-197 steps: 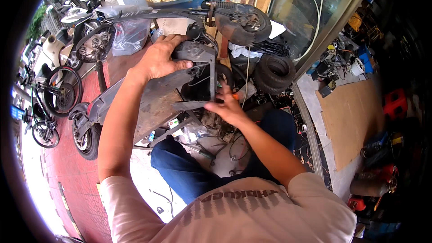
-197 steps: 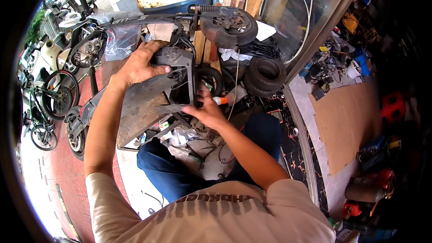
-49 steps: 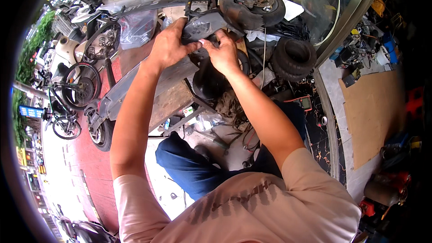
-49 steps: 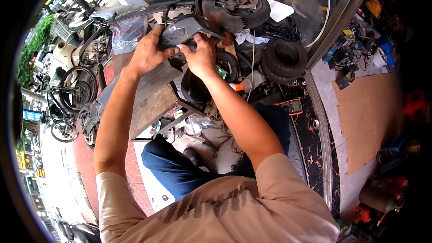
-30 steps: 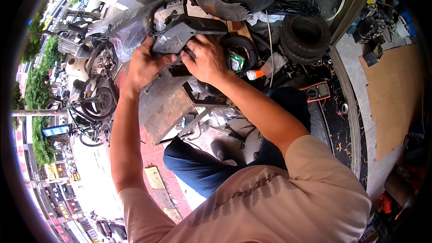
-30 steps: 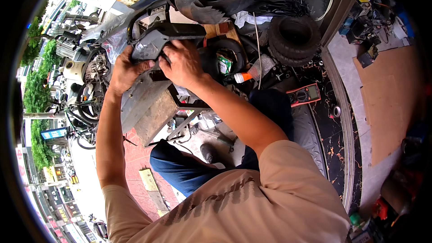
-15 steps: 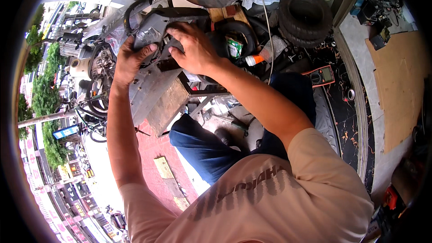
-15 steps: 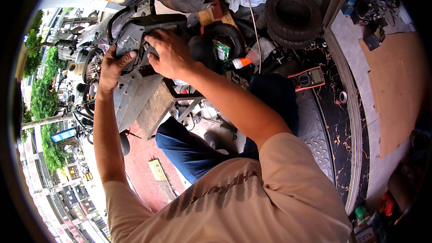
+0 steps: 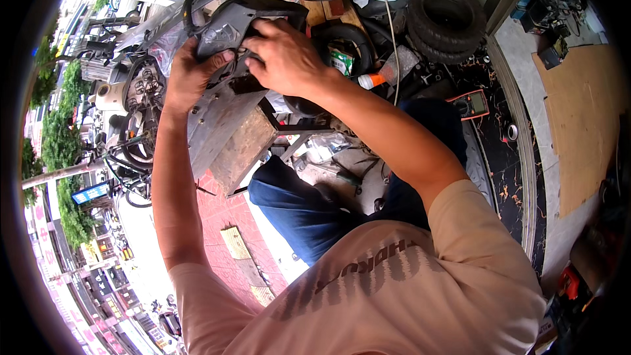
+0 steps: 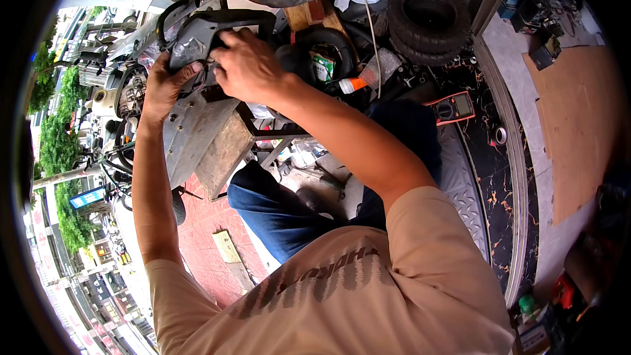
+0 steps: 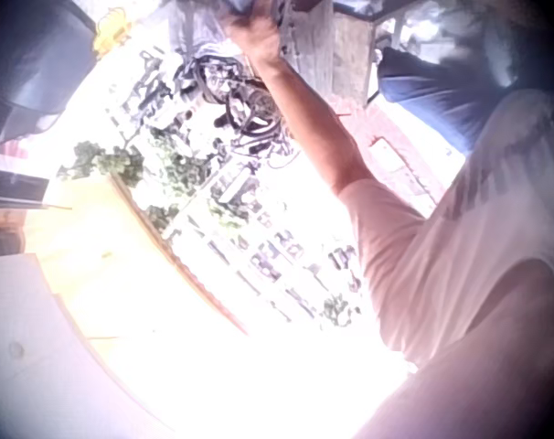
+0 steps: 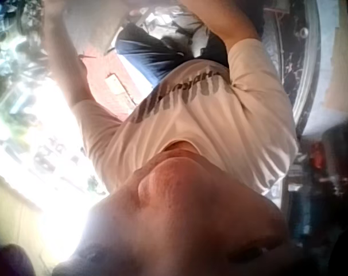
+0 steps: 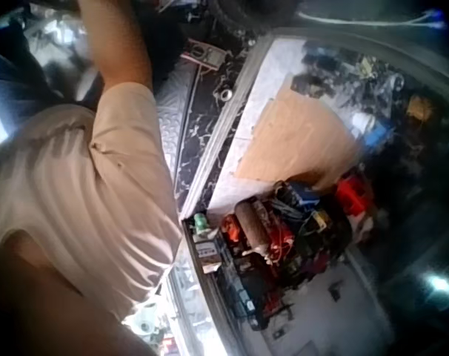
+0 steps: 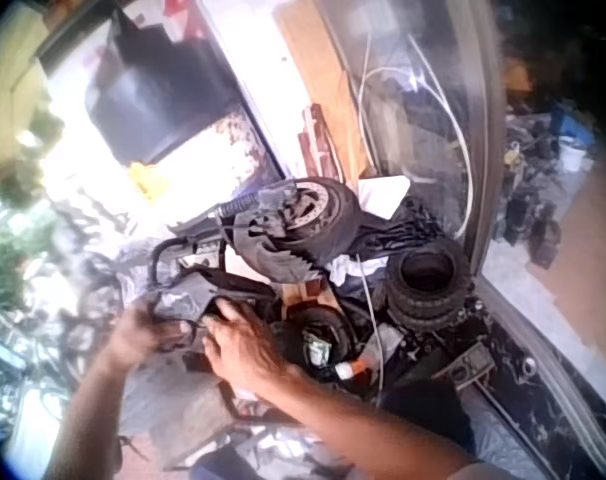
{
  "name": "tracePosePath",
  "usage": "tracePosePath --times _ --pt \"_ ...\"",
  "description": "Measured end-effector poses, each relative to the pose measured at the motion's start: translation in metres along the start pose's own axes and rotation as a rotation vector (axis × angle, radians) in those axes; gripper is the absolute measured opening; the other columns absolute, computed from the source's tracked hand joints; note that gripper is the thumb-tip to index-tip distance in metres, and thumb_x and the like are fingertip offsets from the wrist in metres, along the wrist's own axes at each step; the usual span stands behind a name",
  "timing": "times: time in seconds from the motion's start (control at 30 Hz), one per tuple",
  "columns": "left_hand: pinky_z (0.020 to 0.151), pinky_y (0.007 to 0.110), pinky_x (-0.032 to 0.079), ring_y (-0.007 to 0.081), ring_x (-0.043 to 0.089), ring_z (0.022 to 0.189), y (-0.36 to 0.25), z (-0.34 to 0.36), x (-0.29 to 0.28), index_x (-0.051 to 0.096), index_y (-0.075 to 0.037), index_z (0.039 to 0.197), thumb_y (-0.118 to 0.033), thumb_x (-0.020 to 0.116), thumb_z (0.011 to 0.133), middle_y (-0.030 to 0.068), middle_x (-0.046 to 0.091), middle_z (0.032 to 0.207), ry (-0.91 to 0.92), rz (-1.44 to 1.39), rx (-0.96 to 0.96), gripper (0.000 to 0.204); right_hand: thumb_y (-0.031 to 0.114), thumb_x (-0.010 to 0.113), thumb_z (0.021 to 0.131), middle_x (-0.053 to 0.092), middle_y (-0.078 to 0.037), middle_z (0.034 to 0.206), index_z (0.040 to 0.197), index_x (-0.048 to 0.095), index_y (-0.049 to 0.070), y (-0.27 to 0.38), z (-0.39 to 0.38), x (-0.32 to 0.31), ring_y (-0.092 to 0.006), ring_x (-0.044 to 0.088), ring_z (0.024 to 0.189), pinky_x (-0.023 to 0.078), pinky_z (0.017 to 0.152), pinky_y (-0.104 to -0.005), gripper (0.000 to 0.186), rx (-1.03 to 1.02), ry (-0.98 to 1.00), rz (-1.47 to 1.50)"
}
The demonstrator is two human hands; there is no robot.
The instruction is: The person manipulates internal wiring and components of an electric scooter's deck, removes a side panel by hand, and uses a screwdriver on the base.
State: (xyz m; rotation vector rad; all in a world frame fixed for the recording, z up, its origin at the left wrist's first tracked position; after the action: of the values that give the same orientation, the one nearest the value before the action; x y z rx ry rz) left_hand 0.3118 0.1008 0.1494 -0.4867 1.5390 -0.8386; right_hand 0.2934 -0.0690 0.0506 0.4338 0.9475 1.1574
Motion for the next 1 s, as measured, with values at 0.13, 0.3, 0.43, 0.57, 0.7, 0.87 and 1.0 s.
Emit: tracePosePath --times 0.13,0.3,0.43,0.57,0.7,0.87,1.0 --pt "0.087 0.029 0.053 0.0132 0.066 0.094 0.005 0.003 0.002 0.064 0.004 0.117 -0.02 0.088 0.085 0.0084 0.074 0.105 -0.022 0.096 0.063 0.047 0.022 0.069 0.089 0.058 -0.024 0.142 0.123 0.071 0.001 0.001 -0.01 -0.001 -0.0397 0.058 0.127 0.047 0.11 -0.0459 0.039 -0.011 -0.256 0.143" --pt "0.086 0.031 0.053 0.014 0.066 0.093 -0.006 -0.003 0.002 0.063 0.005 0.116 -0.026 0.088 0.085 0.0108 0.074 0.102 -0.025 0.149 0.041 0.05 0.019 0.072 0.088 0.066 -0.018 0.129 0.117 0.074 0.005 0.003 -0.011 -0.005 -0.0369 0.067 0.113 0.055 0.097 -0.0443 0.032 -0.103 -0.337 0.055" --pt "0.086 0.034 0.053 0.0204 0.068 0.092 0.005 0.001 -0.004 0.062 0.004 0.118 -0.032 0.088 0.083 0.0151 0.075 0.102 -0.043 0.345 0.045 0.056 0.024 0.07 0.089 0.066 -0.015 0.128 0.118 0.073 0.008 0.006 -0.005 -0.005 -0.0367 0.064 0.115 0.053 0.1 -0.0455 0.033 -0.059 -0.144 -0.075" --pt "0.087 0.036 0.053 0.0264 0.069 0.093 -0.01 -0.01 0.002 0.062 0.003 0.121 -0.032 0.088 0.083 0.0165 0.075 0.104 -0.117 0.392 0.158 0.058 0.027 0.075 0.087 0.066 -0.014 0.124 0.118 0.069 0.008 0.008 -0.009 -0.008 -0.037 0.064 0.111 0.053 0.097 -0.0471 0.036 -0.082 -0.199 -0.023" --pt "0.09 0.035 0.052 0.0216 0.067 0.096 -0.011 -0.015 0.002 0.062 0.004 0.122 -0.03 0.085 0.087 0.0158 0.074 0.108 -0.123 0.235 0.213 0.053 0.03 0.087 0.077 0.063 -0.025 0.124 0.133 0.052 -0.004 0.007 -0.012 0.004 -0.0398 0.063 0.114 0.05 0.099 -0.0481 0.074 0.02 -0.184 0.045" --pt "0.088 0.028 0.049 0.0121 0.06 0.095 0.0 -0.008 -0.004 0.063 0.002 0.119 -0.029 0.08 0.094 0.0069 0.071 0.106 -0.029 0.009 0.092 0.043 0.033 0.089 0.075 0.061 -0.028 0.128 0.137 0.047 -0.009 0.003 -0.005 0.02 -0.0427 0.058 0.121 0.045 0.105 -0.0487 0.085 0.109 -0.3 0.113" --pt "0.078 0.023 0.045 0.0071 0.053 0.086 0.009 -0.002 -0.017 0.067 -0.001 0.108 -0.034 0.079 0.094 -0.0005 0.066 0.094 0.021 0.064 0.091 0.037 0.031 0.089 0.073 0.06 -0.029 0.128 0.138 0.048 -0.005 0.004 0.001 0.026 -0.0445 0.055 0.124 0.043 0.107 -0.0506 0.085 0.19 -0.264 0.124"
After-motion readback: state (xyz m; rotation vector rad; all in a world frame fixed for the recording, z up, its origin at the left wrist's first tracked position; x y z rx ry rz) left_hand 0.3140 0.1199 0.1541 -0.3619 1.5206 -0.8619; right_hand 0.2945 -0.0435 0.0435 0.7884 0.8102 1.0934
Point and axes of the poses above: each hand's wrist, its own z-axis towards the middle knuckle, its own x-axis out of the palm, y = z × x, the point moved 5 cm from there along z, towards the middle knuckle
